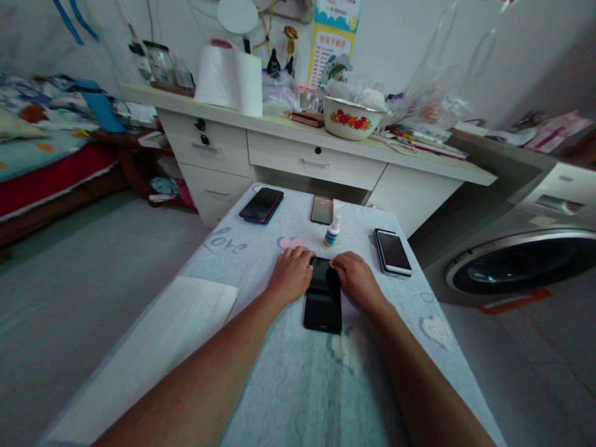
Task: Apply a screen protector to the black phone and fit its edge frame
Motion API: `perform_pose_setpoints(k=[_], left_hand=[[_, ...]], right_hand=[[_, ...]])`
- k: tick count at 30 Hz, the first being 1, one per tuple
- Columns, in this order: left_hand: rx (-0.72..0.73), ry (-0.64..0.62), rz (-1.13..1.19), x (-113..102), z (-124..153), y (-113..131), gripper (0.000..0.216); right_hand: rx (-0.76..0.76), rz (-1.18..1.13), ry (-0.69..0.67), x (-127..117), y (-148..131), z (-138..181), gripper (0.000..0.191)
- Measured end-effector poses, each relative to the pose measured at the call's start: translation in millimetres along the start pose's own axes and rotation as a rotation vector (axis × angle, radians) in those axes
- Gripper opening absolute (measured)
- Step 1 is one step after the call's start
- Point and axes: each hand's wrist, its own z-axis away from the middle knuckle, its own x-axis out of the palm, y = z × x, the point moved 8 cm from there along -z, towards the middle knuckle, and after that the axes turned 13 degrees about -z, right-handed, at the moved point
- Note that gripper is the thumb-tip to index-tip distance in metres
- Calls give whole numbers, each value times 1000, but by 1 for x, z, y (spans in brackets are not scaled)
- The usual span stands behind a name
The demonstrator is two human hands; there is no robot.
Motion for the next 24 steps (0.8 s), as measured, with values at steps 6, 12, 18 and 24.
perform_pose_setpoints(k=[6,12,18,24], left_hand=[[-34,25,14,2,-1,-3,32],[-77,57,37,1,-1,-6,31],[-84,78,54,-1,-1,-7,30],[-106,72,55,-1,-1,-8,32]], right_hand=[[30,27,38,-3,-1,1,18],[6,29,65,4,-6,-6,20],[-42,39,53,13,-12,-14,20],[-107,61,21,19,-22,-20,20]])
